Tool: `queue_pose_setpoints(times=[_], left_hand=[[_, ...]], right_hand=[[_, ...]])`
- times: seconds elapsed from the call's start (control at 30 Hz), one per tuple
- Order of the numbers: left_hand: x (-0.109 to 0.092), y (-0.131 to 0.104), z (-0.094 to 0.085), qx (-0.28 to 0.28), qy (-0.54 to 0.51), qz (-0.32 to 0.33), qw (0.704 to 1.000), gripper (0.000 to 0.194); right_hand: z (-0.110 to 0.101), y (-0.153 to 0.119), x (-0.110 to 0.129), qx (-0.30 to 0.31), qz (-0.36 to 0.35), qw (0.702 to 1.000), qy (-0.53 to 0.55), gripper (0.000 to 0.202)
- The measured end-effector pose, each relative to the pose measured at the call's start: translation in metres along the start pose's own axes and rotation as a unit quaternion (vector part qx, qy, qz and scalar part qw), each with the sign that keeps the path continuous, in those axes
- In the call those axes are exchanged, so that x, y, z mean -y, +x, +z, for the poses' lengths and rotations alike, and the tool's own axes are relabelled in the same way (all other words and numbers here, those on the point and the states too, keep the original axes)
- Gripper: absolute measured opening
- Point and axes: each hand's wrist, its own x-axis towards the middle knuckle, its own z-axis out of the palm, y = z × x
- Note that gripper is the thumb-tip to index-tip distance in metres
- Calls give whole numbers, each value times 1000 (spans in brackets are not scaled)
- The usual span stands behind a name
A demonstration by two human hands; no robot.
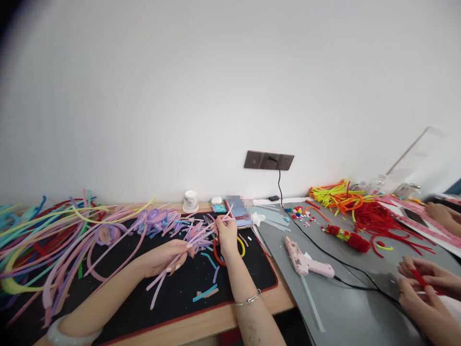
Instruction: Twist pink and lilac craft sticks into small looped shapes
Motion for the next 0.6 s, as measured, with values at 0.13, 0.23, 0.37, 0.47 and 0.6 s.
queue_pose_setpoints(times=[0.13,0.23,0.37,0.47,0.6], left_hand=[[-3,-1,-1,-16,2,4,1000,36],[-4,-1,-2,-21,3,8,1000,36],[-6,-3,-9,-19,29,15,999,38],[-11,-7,-15,-22,71,12,997,39],[-17,-17,-26,-32,125,4,992,38]], right_hand=[[0,2,5,4,17,997,74,30],[0,1,8,4,24,995,93,31],[-2,2,7,-22,11,997,78,29],[-5,4,4,-52,-8,997,56,30],[-8,6,2,-85,-15,995,44,31]])
